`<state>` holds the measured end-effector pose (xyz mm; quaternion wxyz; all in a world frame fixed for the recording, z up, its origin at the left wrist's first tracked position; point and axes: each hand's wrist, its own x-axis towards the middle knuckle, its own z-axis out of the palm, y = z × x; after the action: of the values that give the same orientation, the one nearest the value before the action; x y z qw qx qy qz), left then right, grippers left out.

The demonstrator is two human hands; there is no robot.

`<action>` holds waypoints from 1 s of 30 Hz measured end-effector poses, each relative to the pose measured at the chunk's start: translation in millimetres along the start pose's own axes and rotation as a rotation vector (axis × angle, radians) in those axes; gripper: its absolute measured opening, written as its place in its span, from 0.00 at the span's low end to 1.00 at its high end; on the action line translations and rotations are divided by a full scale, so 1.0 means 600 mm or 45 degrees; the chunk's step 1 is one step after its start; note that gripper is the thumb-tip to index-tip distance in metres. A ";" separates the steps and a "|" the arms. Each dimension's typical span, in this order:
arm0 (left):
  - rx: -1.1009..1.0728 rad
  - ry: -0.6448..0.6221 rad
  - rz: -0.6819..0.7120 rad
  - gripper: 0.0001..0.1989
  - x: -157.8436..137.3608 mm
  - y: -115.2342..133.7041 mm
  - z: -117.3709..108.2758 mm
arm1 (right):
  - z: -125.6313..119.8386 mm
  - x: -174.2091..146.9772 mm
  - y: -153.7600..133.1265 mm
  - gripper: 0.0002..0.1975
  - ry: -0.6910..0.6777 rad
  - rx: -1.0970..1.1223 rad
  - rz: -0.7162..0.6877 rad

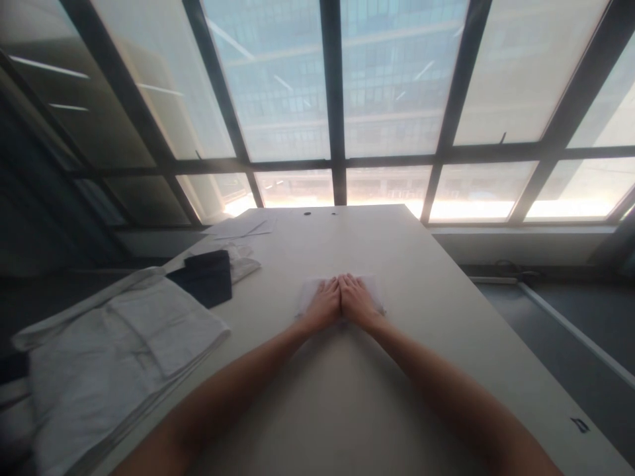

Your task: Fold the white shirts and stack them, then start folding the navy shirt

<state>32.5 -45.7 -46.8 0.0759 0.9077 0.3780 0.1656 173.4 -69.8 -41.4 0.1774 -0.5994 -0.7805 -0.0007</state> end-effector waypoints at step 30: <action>0.049 0.057 0.331 0.23 -0.058 -0.028 -0.037 | 0.011 0.014 0.196 0.16 0.263 0.798 0.036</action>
<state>-9.6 -58.2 -39.2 0.0280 0.9464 0.2620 0.1870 279.5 -27.6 -70.3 0.4314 -0.5231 -0.7124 0.1810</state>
